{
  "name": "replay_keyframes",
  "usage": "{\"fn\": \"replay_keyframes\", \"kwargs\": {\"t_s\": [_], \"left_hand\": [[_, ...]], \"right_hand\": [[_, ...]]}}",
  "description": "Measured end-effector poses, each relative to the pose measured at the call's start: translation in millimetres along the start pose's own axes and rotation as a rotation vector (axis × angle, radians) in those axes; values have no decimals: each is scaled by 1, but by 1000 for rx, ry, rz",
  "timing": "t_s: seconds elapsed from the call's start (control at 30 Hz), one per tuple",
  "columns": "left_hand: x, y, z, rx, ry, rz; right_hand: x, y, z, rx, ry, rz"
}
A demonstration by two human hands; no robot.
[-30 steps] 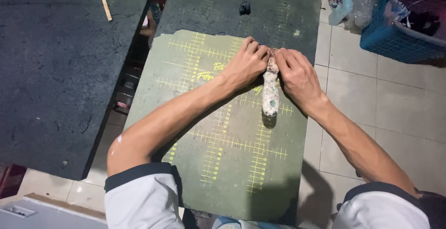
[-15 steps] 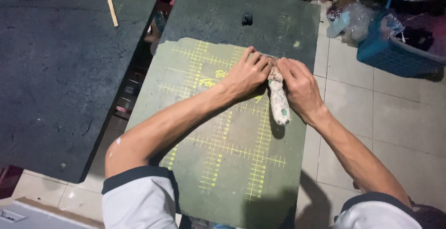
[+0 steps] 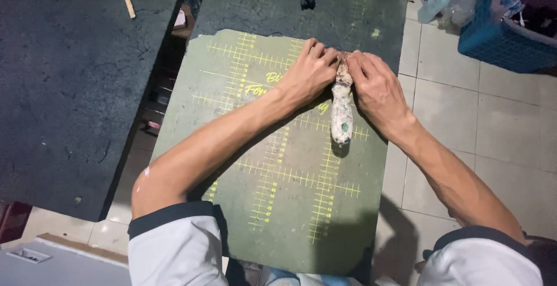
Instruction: Using a handheld scraper to remove adhesive or ink residue from a screen printing board
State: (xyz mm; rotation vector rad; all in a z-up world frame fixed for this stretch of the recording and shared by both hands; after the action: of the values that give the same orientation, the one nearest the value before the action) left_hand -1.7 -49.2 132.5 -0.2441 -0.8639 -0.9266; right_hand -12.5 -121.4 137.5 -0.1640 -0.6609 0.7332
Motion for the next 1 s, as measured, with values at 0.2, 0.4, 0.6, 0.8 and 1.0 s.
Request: {"fn": "replay_keyframes", "kwargs": {"t_s": [0.2, 0.4, 0.6, 0.8, 1.0], "left_hand": [[-6, 6, -8, -1, 13, 35], [-13, 8, -29, 12, 51, 60], [-3, 4, -6, 7, 27, 51], [4, -4, 23, 28, -24, -21], [-7, -2, 12, 8, -23, -37]], "right_hand": [[-3, 0, -1, 57, -9, -11], [-12, -6, -16, 122, 21, -40], [-7, -5, -7, 167, 12, -63], [-5, -9, 8, 156, -11, -76], [-19, -10, -1, -23, -119, -54]]}}
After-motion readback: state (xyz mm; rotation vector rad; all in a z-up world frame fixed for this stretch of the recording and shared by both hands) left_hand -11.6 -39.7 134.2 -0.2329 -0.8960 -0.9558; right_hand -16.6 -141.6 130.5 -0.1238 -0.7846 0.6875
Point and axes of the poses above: each hand's wrist, its own x-axis towards the middle knuckle, its own z-axis out of the back of the hand, y = z × x, the point moved 10 cm from there along x, towards the middle knuckle, and after that the axes turned 10 degrees about -x, right-handed, at the moved point
